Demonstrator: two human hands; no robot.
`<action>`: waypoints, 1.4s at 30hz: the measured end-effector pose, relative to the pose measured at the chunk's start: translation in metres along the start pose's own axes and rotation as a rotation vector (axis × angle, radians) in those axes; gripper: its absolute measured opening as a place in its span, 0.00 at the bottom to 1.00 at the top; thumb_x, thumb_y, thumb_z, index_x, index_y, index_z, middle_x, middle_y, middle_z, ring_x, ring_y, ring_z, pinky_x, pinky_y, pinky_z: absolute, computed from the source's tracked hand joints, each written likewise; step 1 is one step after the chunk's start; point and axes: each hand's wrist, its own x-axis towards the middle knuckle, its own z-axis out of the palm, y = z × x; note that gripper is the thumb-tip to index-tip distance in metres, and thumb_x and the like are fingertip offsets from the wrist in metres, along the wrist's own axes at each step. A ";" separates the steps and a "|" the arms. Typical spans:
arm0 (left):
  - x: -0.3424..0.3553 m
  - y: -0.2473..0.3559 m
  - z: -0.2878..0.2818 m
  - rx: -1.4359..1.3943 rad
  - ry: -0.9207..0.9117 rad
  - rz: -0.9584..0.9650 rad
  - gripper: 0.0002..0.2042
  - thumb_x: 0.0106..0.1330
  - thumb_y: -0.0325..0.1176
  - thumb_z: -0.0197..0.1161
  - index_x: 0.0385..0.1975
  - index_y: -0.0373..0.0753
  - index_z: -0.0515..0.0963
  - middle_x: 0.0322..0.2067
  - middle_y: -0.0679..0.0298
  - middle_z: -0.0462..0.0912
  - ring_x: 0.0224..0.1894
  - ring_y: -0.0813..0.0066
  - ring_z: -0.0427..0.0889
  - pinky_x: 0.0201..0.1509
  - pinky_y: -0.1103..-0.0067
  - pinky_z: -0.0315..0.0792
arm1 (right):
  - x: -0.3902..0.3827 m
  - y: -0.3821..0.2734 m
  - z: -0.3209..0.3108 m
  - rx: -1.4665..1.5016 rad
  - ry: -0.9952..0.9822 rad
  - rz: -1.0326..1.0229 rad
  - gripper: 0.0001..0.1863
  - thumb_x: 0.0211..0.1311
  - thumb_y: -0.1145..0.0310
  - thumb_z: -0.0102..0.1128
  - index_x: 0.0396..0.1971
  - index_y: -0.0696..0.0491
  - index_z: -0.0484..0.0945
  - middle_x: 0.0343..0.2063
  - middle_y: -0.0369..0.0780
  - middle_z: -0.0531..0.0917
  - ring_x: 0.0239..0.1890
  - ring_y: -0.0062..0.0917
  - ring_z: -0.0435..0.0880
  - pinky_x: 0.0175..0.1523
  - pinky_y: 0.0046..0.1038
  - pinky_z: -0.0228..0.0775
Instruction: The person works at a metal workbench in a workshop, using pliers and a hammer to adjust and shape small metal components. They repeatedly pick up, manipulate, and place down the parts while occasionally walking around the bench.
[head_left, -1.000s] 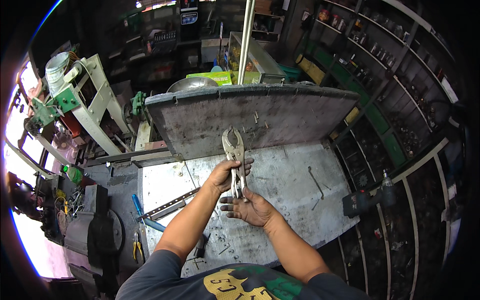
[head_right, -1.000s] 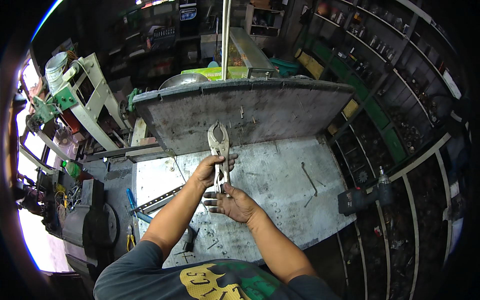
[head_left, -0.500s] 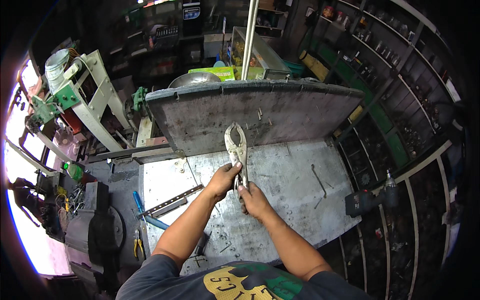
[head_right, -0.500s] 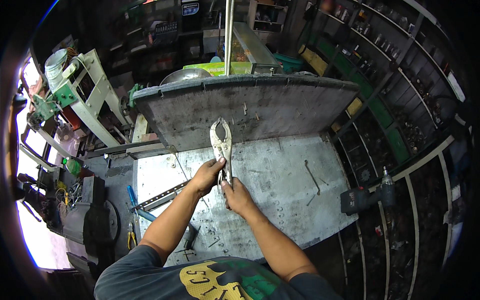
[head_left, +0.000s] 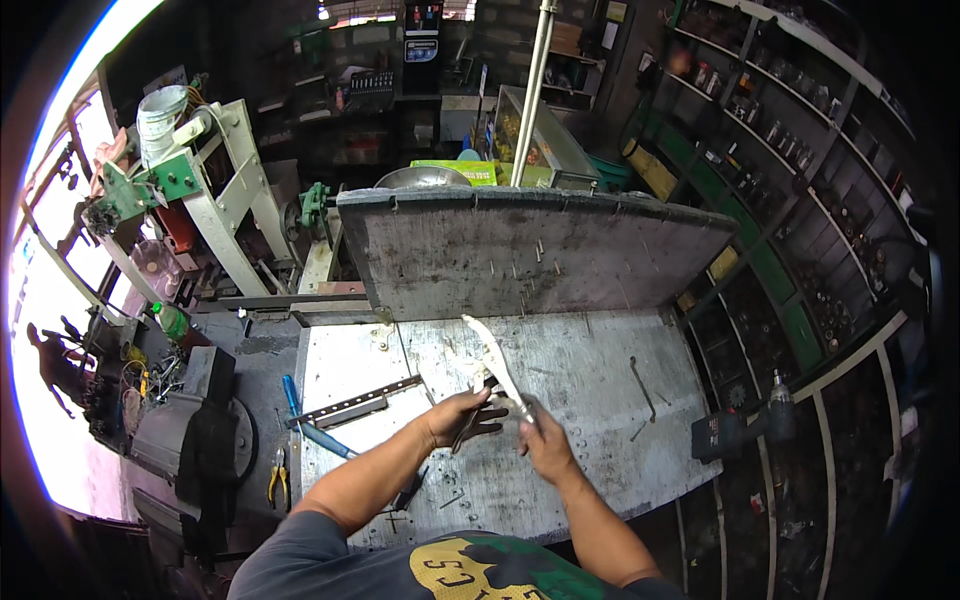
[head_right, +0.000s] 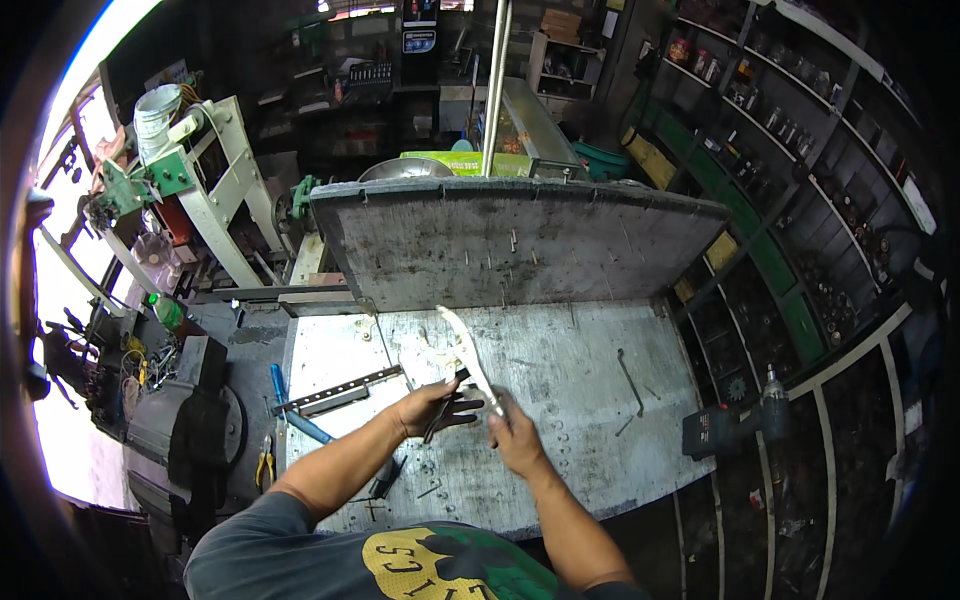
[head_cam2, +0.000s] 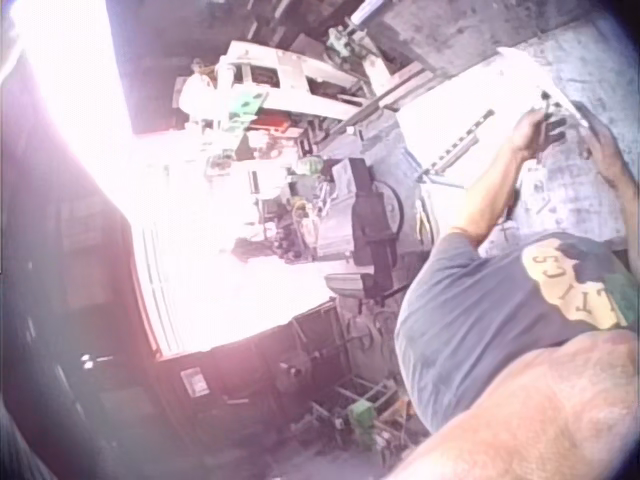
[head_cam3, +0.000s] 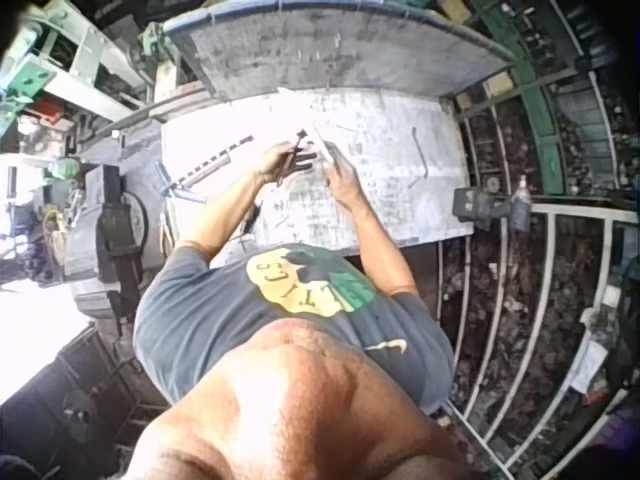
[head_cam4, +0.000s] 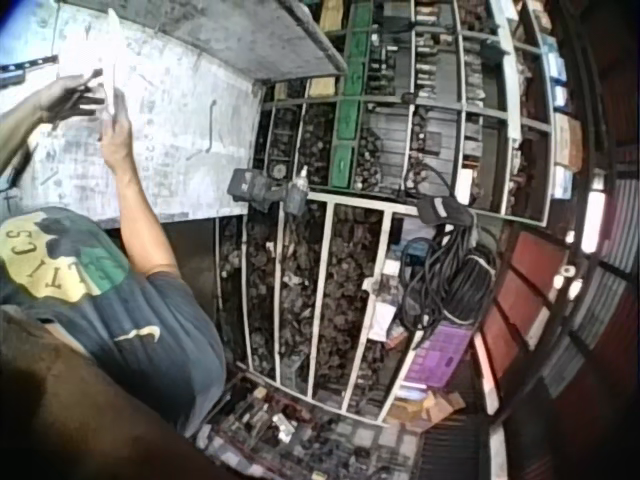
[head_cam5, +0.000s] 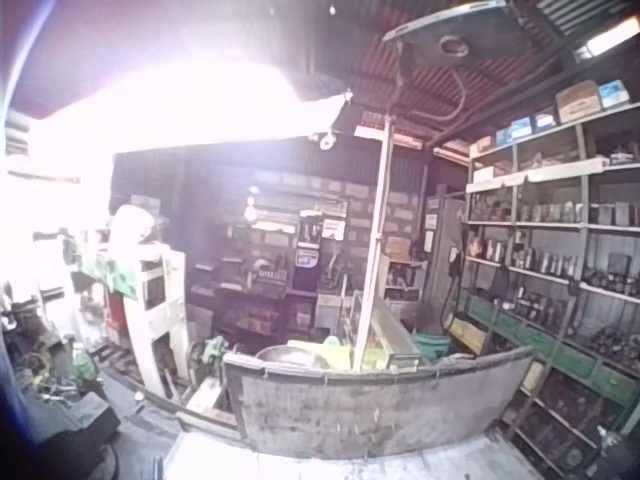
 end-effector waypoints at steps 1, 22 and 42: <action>-0.002 -0.014 0.000 -0.113 -0.167 0.109 0.35 0.72 0.51 0.65 0.73 0.41 0.63 0.66 0.51 0.73 0.68 0.59 0.72 0.74 0.60 0.64 | -0.010 0.005 0.007 0.018 -0.058 -0.012 0.29 0.79 0.67 0.51 0.75 0.57 0.60 0.32 0.36 0.79 0.28 0.18 0.76 0.37 0.25 0.74; -0.020 -0.004 0.048 -0.146 -0.101 0.401 0.37 0.75 0.49 0.62 0.76 0.39 0.55 0.68 0.47 0.71 0.72 0.49 0.69 0.74 0.48 0.67 | -0.057 -0.001 0.024 0.507 -0.013 0.266 0.22 0.80 0.50 0.49 0.32 0.55 0.75 0.26 0.38 0.77 0.27 0.29 0.77 0.38 0.34 0.72; -0.046 -0.032 0.017 0.130 -0.140 0.365 0.27 0.79 0.38 0.58 0.73 0.34 0.63 0.67 0.57 0.75 0.68 0.69 0.75 0.71 0.70 0.72 | -0.055 0.008 0.013 0.304 0.106 0.243 0.25 0.79 0.44 0.50 0.33 0.54 0.72 0.20 0.37 0.73 0.19 0.29 0.73 0.31 0.38 0.70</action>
